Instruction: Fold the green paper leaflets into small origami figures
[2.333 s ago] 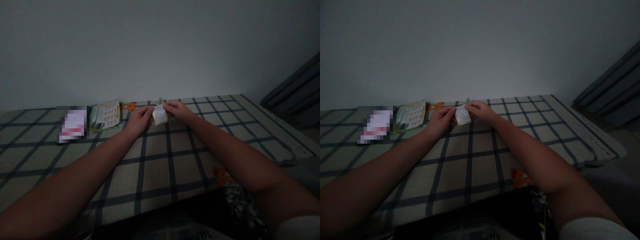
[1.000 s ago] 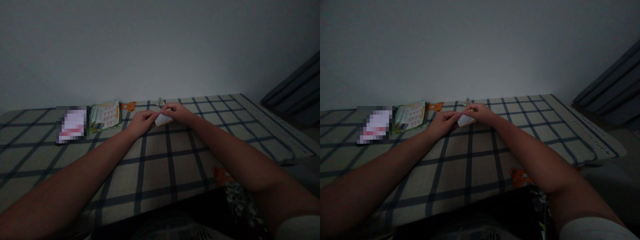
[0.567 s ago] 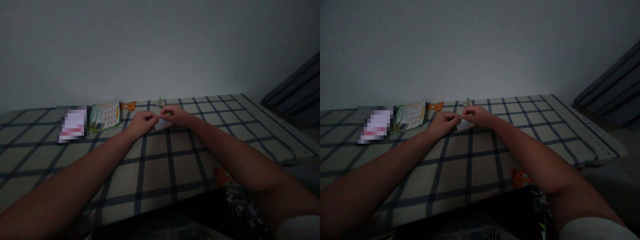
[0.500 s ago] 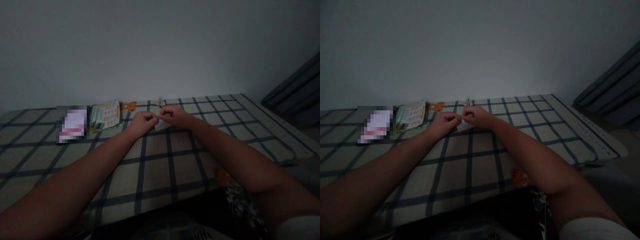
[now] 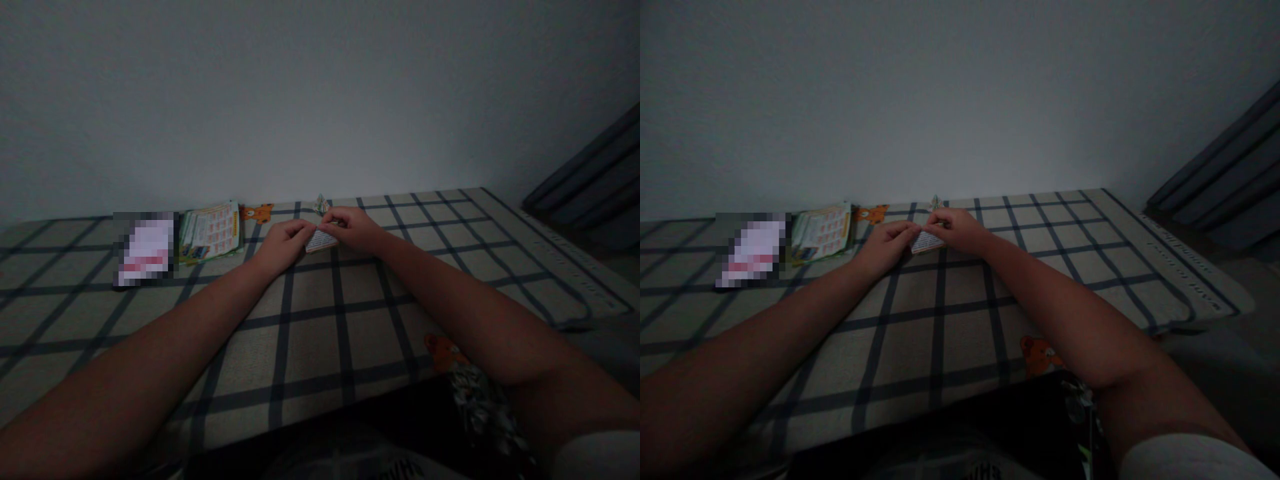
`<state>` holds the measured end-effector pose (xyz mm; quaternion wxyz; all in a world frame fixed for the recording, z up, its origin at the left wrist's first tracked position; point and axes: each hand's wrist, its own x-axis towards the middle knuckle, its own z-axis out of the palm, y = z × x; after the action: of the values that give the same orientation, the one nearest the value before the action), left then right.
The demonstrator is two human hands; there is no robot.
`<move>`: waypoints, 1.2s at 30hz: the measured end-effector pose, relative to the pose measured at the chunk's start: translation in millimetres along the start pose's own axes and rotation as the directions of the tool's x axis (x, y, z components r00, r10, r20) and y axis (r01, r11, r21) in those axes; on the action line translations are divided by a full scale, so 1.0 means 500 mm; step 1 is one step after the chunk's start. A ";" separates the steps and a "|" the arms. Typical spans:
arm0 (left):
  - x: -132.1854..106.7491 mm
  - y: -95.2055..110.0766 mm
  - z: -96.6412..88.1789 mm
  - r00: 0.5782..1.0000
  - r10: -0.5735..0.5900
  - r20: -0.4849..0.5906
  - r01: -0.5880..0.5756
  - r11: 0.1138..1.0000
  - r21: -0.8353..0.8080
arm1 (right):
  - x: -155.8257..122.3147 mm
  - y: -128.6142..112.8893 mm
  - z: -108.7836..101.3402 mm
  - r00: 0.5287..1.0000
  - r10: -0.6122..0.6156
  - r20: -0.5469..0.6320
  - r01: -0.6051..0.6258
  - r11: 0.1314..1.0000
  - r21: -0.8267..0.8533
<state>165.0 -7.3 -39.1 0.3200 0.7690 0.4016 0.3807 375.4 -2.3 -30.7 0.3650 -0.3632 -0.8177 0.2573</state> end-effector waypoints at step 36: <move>0.001 -0.007 0.000 0.985 -0.023 -0.171 0.005 0.995 -0.104 | 0.009 0.026 -0.001 0.972 0.198 -0.128 -0.160 0.952 0.262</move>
<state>164.0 -5.2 -41.6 0.3260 0.7130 0.4128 0.4636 379.1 9.0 -37.5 0.4444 -0.4057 -0.7119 0.3620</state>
